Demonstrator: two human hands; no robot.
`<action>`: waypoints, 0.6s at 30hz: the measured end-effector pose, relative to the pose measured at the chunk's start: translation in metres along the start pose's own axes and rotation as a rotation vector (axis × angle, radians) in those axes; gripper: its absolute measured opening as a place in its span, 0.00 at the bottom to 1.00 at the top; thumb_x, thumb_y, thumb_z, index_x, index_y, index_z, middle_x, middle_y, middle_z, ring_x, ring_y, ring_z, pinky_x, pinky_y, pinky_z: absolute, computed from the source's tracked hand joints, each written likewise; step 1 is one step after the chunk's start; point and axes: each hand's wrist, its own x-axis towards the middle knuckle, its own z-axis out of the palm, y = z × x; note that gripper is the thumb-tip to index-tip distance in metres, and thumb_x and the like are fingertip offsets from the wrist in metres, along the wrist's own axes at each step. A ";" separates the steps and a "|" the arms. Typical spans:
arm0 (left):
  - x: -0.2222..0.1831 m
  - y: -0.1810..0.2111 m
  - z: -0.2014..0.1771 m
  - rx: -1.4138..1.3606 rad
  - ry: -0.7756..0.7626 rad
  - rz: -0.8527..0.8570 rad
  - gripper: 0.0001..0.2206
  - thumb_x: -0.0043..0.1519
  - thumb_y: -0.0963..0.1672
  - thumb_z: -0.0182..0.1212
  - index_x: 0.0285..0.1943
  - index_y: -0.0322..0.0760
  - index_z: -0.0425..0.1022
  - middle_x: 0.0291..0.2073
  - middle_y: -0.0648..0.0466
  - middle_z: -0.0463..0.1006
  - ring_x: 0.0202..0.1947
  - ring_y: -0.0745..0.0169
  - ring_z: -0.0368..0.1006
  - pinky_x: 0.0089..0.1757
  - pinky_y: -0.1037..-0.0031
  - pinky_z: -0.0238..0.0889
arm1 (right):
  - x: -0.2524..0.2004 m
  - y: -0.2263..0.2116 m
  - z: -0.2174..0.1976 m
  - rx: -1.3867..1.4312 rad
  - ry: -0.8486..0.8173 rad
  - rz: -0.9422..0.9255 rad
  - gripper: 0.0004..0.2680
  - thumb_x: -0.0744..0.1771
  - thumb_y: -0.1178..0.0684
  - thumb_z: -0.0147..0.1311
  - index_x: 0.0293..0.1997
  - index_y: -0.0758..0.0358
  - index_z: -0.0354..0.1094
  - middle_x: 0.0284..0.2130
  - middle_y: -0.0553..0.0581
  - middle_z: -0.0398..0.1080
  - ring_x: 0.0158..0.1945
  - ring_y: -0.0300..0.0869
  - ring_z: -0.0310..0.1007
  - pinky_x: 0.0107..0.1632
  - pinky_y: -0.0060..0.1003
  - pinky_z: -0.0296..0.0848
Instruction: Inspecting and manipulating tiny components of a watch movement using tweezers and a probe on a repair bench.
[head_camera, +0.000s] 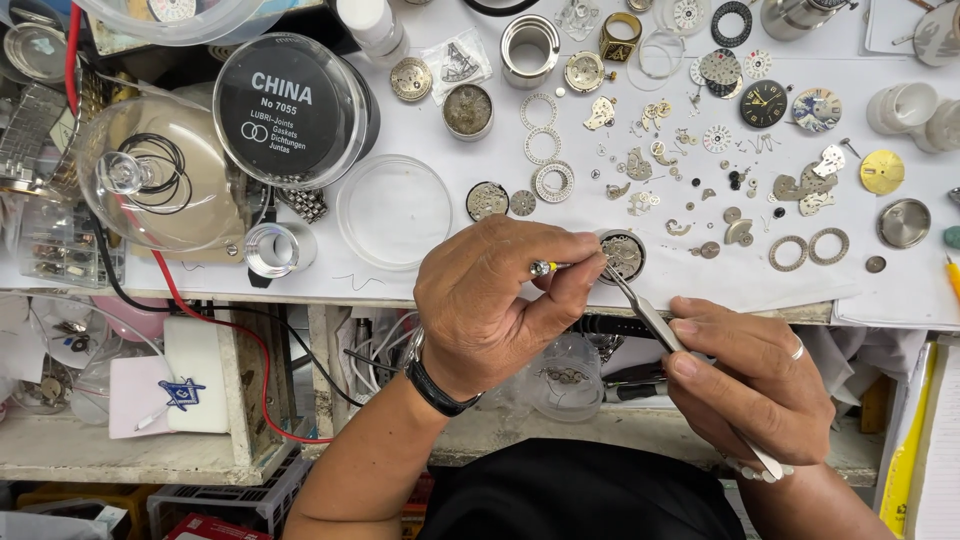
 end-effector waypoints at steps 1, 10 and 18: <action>0.000 0.000 0.000 0.000 -0.001 0.000 0.06 0.66 0.39 0.68 0.48 0.35 0.75 0.39 0.52 0.84 0.34 0.59 0.84 0.35 0.73 0.75 | -0.001 0.001 0.001 0.000 0.000 0.000 0.05 0.66 0.67 0.57 0.44 0.71 0.69 0.41 0.74 0.72 0.45 0.63 0.79 0.50 0.49 0.86; -0.001 -0.001 0.002 0.007 0.006 0.003 0.08 0.65 0.39 0.69 0.49 0.36 0.75 0.38 0.52 0.85 0.33 0.59 0.84 0.34 0.73 0.75 | -0.009 0.006 0.008 0.032 0.237 0.083 0.04 0.67 0.63 0.56 0.43 0.70 0.64 0.36 0.71 0.71 0.38 0.58 0.80 0.42 0.44 0.87; 0.003 0.002 0.003 -0.006 0.013 -0.004 0.06 0.65 0.39 0.67 0.46 0.34 0.75 0.37 0.49 0.85 0.32 0.58 0.83 0.34 0.74 0.75 | -0.003 0.002 0.005 0.023 0.182 0.102 0.04 0.67 0.66 0.55 0.43 0.70 0.65 0.37 0.70 0.72 0.40 0.58 0.80 0.46 0.45 0.88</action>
